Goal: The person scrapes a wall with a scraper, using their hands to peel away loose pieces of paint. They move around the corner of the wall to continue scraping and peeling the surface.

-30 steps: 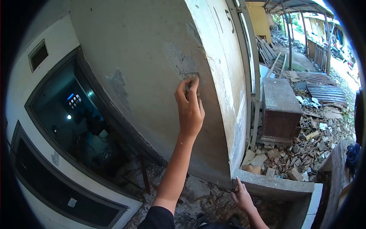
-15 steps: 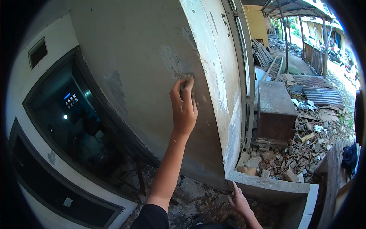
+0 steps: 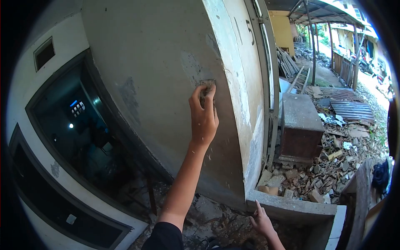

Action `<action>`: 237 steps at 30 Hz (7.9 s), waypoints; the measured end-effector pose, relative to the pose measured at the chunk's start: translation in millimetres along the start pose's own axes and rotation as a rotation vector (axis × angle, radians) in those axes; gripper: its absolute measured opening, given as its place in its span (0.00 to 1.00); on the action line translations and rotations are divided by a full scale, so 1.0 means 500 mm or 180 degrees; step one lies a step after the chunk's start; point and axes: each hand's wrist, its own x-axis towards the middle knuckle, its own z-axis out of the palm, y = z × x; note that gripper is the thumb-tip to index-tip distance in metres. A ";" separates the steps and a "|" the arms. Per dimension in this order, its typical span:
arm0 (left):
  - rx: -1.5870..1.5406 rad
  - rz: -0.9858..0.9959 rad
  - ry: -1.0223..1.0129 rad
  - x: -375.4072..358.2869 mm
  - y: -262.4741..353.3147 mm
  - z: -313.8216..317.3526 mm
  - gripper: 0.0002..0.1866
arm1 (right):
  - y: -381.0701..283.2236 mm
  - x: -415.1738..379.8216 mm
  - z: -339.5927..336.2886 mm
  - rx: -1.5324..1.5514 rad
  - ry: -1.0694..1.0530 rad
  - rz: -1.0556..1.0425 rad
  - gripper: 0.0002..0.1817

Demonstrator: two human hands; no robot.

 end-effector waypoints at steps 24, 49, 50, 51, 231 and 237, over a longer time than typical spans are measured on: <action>0.0478 0.0277 0.0427 0.079 0.011 -0.021 0.28 | 0.030 -0.006 -0.006 -0.0103 -0.0109 0.0093 0.53; 0.0414 0.1000 0.0189 0.062 -0.050 -0.019 0.25 | 0.060 -0.005 -0.017 -0.0249 -0.0244 0.0236 0.54; 0.0445 0.1036 0.0213 0.078 -0.050 -0.020 0.25 | 0.060 -0.004 -0.015 -0.0290 -0.0290 0.0265 0.54; 0.0473 0.1061 0.0230 0.089 -0.049 -0.020 0.25 | 0.060 -0.006 -0.015 -0.0334 -0.0345 0.0303 0.54; -0.3262 0.0500 -0.2111 -0.536 -0.128 -0.164 0.27 | -0.375 0.210 0.356 0.1011 0.1954 -0.0538 0.43; -0.4271 -0.0988 -0.2368 -0.651 -0.075 -0.192 0.35 | -0.357 0.218 0.439 0.0888 0.2483 -0.0429 0.45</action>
